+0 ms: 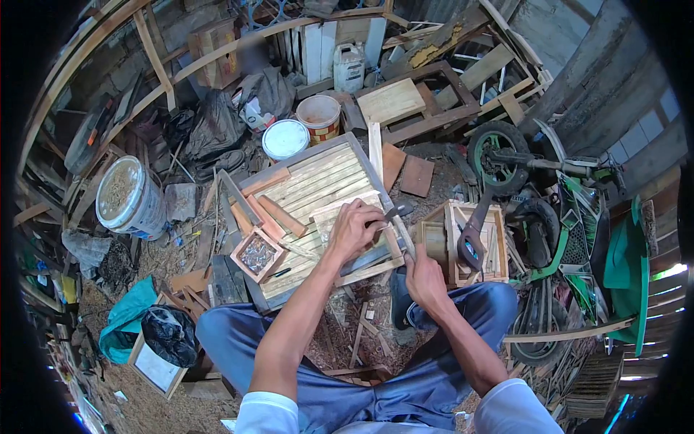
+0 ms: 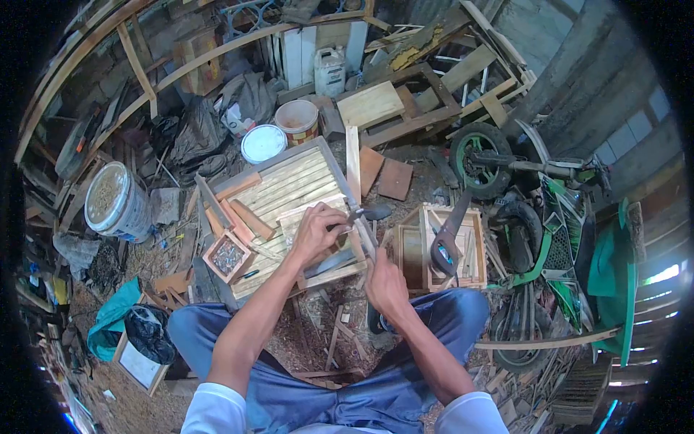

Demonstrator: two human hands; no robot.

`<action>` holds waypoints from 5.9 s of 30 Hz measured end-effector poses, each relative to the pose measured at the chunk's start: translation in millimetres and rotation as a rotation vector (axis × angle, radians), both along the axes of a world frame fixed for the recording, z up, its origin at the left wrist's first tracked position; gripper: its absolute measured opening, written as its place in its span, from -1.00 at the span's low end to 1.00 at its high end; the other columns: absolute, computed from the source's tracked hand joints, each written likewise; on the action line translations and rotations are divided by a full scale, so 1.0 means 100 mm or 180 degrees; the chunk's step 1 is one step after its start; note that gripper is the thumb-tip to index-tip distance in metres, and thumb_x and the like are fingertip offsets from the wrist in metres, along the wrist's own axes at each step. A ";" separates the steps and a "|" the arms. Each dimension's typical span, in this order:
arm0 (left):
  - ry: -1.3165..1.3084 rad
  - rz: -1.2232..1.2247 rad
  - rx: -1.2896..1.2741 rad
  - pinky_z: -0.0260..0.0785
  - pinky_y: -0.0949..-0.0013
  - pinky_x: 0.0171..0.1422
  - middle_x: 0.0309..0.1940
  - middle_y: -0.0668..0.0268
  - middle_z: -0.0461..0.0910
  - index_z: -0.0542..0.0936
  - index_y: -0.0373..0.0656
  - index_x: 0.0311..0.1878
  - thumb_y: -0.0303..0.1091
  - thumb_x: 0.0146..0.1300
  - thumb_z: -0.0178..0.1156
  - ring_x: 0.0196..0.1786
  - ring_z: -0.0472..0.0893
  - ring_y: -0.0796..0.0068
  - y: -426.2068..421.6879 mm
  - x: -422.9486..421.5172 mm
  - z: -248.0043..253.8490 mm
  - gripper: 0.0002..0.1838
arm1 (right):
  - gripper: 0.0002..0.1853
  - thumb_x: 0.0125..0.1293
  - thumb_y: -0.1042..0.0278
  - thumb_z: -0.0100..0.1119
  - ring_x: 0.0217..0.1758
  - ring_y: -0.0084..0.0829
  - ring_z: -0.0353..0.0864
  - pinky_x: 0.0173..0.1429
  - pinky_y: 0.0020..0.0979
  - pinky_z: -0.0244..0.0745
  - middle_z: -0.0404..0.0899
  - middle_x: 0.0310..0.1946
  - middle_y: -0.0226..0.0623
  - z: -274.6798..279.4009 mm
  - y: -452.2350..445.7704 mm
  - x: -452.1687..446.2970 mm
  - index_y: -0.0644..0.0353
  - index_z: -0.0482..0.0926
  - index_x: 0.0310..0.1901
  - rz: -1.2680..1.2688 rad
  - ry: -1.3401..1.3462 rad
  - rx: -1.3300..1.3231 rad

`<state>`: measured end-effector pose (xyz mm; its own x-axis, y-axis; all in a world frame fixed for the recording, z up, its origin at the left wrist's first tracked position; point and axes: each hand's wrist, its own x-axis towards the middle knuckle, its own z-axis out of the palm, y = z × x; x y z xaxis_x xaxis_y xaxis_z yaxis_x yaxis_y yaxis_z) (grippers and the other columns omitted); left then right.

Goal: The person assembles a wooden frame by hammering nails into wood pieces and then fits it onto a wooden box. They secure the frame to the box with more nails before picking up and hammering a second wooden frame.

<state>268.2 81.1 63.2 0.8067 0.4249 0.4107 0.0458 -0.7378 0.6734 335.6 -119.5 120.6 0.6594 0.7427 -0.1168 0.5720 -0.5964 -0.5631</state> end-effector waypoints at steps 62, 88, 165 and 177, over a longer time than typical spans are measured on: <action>-0.0101 0.0030 -0.0035 0.42 0.23 0.04 -0.25 0.36 0.72 0.74 -0.17 -0.32 -0.35 0.05 0.39 -0.17 0.56 0.24 0.02 0.02 -0.03 -0.86 | -0.78 0.47 0.30 -0.01 -0.20 0.39 0.51 -0.13 0.24 0.32 0.54 -0.38 0.38 0.08 0.03 0.05 0.28 0.28 -0.06 0.0024 0.0063 -0.0100; -0.0022 0.0078 -0.0107 0.43 0.24 0.09 -0.23 0.33 0.72 0.74 -0.20 -0.32 -0.34 0.06 0.41 -0.11 0.57 0.25 0.01 -0.01 0.01 -0.84 | -0.79 0.44 0.32 -0.10 -0.22 0.39 0.55 -0.11 0.27 0.38 0.57 -0.37 0.36 0.01 0.05 0.03 0.28 0.27 -0.04 0.0125 0.0034 -0.0269; -0.0118 0.0104 -0.0093 0.43 0.23 0.05 -0.26 0.28 0.71 0.72 -0.22 -0.33 -0.39 0.06 0.38 -0.13 0.57 0.24 -0.02 -0.02 0.05 -0.87 | -0.79 0.43 0.34 -0.09 -0.27 0.41 0.55 -0.11 0.27 0.38 0.55 -0.43 0.39 0.05 0.05 0.00 0.28 0.25 -0.04 -0.0061 0.0238 0.0345; -0.0063 0.0224 0.0123 0.36 0.24 -0.04 -0.33 0.35 0.65 0.70 -0.12 -0.40 -0.22 0.07 0.40 -0.14 0.56 0.29 -0.05 0.01 0.01 -0.82 | -0.73 0.46 0.33 -0.02 -0.21 0.41 0.55 -0.13 0.18 0.39 0.55 -0.39 0.41 0.13 0.01 0.06 0.38 0.28 -0.02 -0.0381 0.0457 0.0544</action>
<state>269.4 75.7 64.5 0.7670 0.4638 0.4434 0.0853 -0.7587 0.6459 341.8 -118.1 133.3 0.7295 0.6774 -0.0951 0.4099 -0.5443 -0.7319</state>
